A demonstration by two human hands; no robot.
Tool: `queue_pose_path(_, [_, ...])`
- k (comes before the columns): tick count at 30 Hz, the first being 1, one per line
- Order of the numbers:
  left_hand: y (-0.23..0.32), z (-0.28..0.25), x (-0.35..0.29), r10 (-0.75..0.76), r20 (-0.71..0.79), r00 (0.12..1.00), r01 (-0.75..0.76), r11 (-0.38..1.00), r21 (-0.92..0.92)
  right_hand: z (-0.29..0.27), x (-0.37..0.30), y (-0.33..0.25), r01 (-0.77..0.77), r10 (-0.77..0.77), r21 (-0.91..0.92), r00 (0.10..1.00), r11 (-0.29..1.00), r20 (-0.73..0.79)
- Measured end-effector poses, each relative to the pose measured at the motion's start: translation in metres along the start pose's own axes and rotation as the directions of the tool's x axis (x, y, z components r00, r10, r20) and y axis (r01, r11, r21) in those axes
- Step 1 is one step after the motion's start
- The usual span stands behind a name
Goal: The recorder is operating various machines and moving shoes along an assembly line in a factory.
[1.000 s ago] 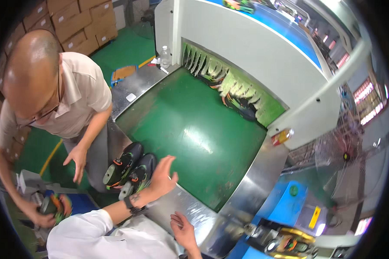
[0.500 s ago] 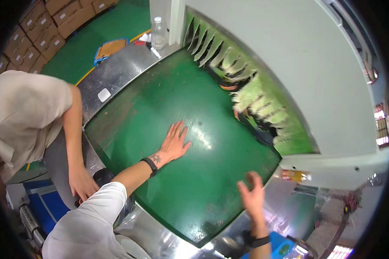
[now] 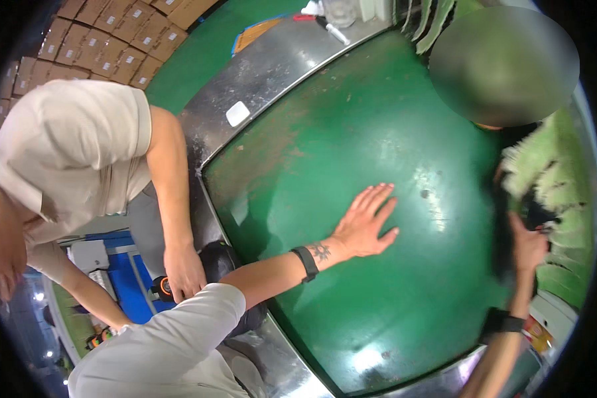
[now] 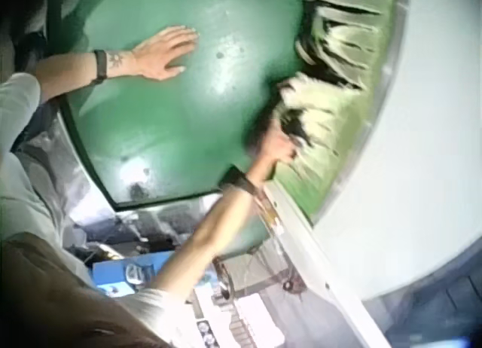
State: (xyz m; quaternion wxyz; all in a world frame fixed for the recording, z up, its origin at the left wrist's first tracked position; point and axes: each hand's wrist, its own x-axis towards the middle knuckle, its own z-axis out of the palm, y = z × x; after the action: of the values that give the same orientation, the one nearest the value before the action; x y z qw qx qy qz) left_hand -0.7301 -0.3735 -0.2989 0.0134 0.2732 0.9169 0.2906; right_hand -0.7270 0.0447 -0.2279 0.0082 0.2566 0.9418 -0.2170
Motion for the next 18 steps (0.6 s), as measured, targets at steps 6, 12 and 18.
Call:
queue_pose_path(6, [0.018, -0.017, 0.003, -0.01, -0.039, 0.999, 0.01, 1.0, 0.008, 0.029, -0.251, -0.095, 0.134, -0.127, 0.105, 0.989, 0.985, -0.077])
queue_pose_path(12, [0.119, -0.074, -0.047, 0.071, 0.85, 0.522, 0.393, 0.865, -0.313, -0.037, -0.538, -0.189, -0.342, 0.41, 0.867, 0.894, 0.362, 0.181])
queue_pose_path(18, [0.214, -0.198, -0.197, 0.498, 0.697, -0.515, 0.557, 0.813, -0.169, -0.165, -0.641, -0.194, 0.115, -0.096, 0.504, 0.993, 0.856, -0.064])
